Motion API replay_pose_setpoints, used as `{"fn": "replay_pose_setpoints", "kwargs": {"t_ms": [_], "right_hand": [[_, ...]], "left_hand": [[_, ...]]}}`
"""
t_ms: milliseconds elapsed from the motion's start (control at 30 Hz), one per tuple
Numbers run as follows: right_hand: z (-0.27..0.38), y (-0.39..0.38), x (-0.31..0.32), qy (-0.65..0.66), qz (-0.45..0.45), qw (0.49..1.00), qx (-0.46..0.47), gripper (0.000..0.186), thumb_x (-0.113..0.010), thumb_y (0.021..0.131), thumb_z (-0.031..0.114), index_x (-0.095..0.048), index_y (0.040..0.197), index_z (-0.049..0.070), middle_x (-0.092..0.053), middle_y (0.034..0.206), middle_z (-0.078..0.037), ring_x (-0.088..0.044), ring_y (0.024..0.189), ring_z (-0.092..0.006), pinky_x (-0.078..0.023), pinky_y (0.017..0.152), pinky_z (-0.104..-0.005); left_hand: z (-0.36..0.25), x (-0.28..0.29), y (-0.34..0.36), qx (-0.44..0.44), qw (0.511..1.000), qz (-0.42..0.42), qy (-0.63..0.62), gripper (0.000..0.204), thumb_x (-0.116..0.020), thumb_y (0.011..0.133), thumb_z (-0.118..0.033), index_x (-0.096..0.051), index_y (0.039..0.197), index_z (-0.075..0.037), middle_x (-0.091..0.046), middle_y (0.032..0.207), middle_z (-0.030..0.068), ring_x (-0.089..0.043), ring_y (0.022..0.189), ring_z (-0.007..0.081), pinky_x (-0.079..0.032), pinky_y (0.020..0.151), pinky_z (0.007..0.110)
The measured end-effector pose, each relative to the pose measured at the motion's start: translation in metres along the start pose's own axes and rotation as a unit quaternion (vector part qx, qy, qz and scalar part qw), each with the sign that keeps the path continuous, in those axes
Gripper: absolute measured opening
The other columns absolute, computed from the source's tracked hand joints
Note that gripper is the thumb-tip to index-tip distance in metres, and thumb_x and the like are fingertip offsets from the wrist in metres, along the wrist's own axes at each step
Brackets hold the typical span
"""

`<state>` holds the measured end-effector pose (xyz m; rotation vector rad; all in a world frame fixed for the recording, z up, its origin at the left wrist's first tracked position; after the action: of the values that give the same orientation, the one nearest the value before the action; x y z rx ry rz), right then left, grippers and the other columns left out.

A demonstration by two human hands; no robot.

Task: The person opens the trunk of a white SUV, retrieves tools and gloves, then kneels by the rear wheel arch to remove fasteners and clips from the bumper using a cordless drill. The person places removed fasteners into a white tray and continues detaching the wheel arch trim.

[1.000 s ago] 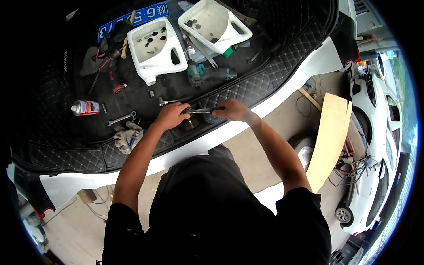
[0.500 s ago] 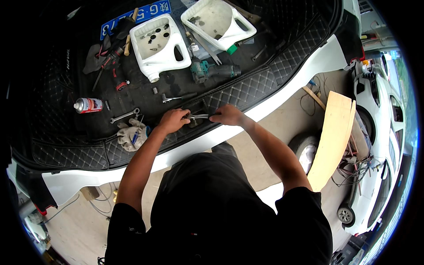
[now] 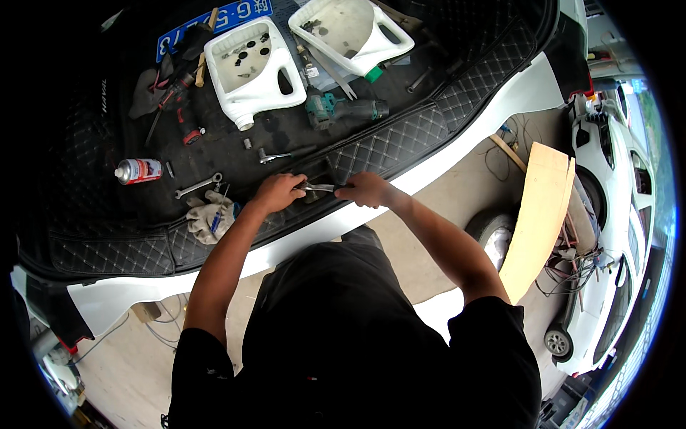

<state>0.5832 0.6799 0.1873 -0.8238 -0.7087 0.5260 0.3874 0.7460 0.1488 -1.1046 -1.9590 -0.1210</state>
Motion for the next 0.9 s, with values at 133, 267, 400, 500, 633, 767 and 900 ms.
{"fn": "replay_pose_setpoints", "kwargs": {"t_ms": [133,267,400,500,633,767,900], "right_hand": [[-0.005,0.016,0.015,-0.101,-0.024,0.988,0.112,0.045,-0.057,0.091,0.047,-0.068,0.088,0.004,-0.063,0.068,-0.008,-0.061,0.057,-0.0167,-0.049,0.05,-0.0336],[0.009,0.005,0.007,-0.059,0.075,0.995,0.04,0.039,-0.056,0.093,0.04,-0.064,0.086,0.003,-0.063,0.067,-0.007,-0.06,0.056,-0.0156,-0.048,0.052,-0.0318],[0.001,0.001,-0.016,0.104,0.077,0.992,0.006,0.03,-0.059,0.091,0.031,-0.062,0.084,0.002,-0.059,0.063,-0.005,-0.054,0.05,-0.0136,-0.043,0.046,-0.0299],[-0.006,-0.002,-0.027,0.214,0.064,0.975,-0.011,0.025,-0.061,0.09,0.027,-0.062,0.084,0.003,-0.054,0.059,-0.003,-0.048,0.044,-0.0118,-0.037,0.04,-0.0286],[-0.007,-0.004,-0.03,0.276,0.036,0.96,-0.027,0.023,-0.063,0.089,0.025,-0.063,0.085,0.002,-0.051,0.057,-0.002,-0.043,0.041,-0.0102,-0.032,0.037,-0.0274],[-0.01,-0.008,-0.034,0.317,0.005,0.947,-0.042,0.022,-0.066,0.088,0.023,-0.063,0.083,0.001,-0.051,0.056,-0.002,-0.041,0.039,-0.01,-0.031,0.036,-0.0274],[-0.007,-0.012,-0.04,0.345,-0.016,0.937,-0.049,0.023,-0.067,0.087,0.022,-0.063,0.082,0.0,-0.051,0.054,-0.003,-0.041,0.039,-0.0102,-0.032,0.037,-0.028]], "left_hand": [[-0.004,-0.002,0.004,0.006,0.999,0.018,0.034,0.035,-0.066,0.087,-0.032,-0.064,0.117,-0.013,-0.069,0.097,0.0134,-0.066,0.094,0.0348,-0.051,0.08,0.047],[-0.009,0.002,0.004,0.008,0.992,0.051,0.112,0.036,-0.068,0.086,-0.034,-0.065,0.116,-0.014,-0.07,0.094,0.0122,-0.067,0.092,0.0331,-0.052,0.077,0.047],[-0.009,0.004,0.01,-0.018,0.986,0.072,0.15,0.04,-0.069,0.085,-0.036,-0.065,0.118,-0.014,-0.07,0.089,0.011,-0.067,0.089,0.0328,-0.052,0.073,0.048],[-0.009,0.003,0.012,-0.036,0.988,0.067,0.131,0.04,-0.07,0.084,-0.036,-0.065,0.118,-0.015,-0.07,0.09,0.0116,-0.067,0.089,0.0329,-0.052,0.073,0.047],[-0.007,0.005,0.013,-0.05,0.99,0.062,0.119,0.04,-0.07,0.083,-0.035,-0.065,0.117,-0.015,-0.07,0.091,0.012,-0.067,0.089,0.0335,-0.052,0.073,0.047],[-0.008,0.002,0.011,-0.06,0.987,0.077,0.125,0.039,-0.071,0.083,-0.034,-0.065,0.117,-0.015,-0.07,0.089,0.0119,-0.067,0.087,0.0339,-0.052,0.072,0.047],[-0.006,0.006,0.016,-0.069,0.986,0.086,0.124,0.04,-0.071,0.082,-0.034,-0.065,0.116,-0.014,-0.07,0.088,0.0117,-0.067,0.085,0.0337,-0.052,0.071,0.047]]}}
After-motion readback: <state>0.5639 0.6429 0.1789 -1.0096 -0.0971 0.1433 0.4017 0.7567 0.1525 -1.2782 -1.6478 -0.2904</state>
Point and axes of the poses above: each hand's wrist, its own y-axis towards the middle knuckle, its own x-axis out of the back of the hand, z = x × y, the point moved 7 cm from there along y, towards the middle knuckle
